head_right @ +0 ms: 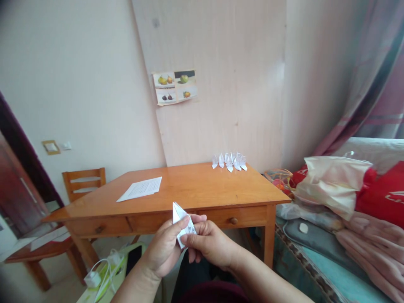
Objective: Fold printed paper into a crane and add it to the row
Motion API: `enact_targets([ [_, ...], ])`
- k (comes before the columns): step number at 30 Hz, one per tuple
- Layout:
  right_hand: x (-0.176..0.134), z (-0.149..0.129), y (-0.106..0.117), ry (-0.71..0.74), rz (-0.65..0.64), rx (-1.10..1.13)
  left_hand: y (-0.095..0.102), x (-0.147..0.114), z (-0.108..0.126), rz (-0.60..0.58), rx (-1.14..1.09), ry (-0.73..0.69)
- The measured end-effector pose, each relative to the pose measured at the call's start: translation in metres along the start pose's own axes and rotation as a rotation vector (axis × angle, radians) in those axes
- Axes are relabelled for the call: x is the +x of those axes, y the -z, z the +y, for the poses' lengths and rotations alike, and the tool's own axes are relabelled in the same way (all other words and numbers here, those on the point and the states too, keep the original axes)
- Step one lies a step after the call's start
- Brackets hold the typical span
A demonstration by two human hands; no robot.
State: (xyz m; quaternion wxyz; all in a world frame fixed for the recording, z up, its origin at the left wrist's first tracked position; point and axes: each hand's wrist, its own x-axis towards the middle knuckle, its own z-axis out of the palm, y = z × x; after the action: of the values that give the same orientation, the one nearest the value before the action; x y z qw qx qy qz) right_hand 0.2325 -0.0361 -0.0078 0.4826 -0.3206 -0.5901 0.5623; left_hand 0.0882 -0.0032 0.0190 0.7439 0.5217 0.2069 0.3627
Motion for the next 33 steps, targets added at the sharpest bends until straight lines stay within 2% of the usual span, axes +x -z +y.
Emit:
enact_targets([
  [5,-0.002,0.001,-0.001,-0.015,-0.003,-0.023,0.002,-0.001,0.004,0.011,-0.047,0.002],
  [11,-0.003,0.001,-0.001,-0.024,-0.003,-0.057,0.003,-0.001,0.004,0.089,-0.109,-0.041],
  [21,-0.003,0.002,-0.003,-0.027,0.004,-0.079,0.005,-0.002,0.007,0.092,-0.128,-0.042],
  [33,-0.007,0.004,-0.005,-0.052,-0.045,-0.070,0.009,0.002,0.018,0.148,-0.220,-0.119],
])
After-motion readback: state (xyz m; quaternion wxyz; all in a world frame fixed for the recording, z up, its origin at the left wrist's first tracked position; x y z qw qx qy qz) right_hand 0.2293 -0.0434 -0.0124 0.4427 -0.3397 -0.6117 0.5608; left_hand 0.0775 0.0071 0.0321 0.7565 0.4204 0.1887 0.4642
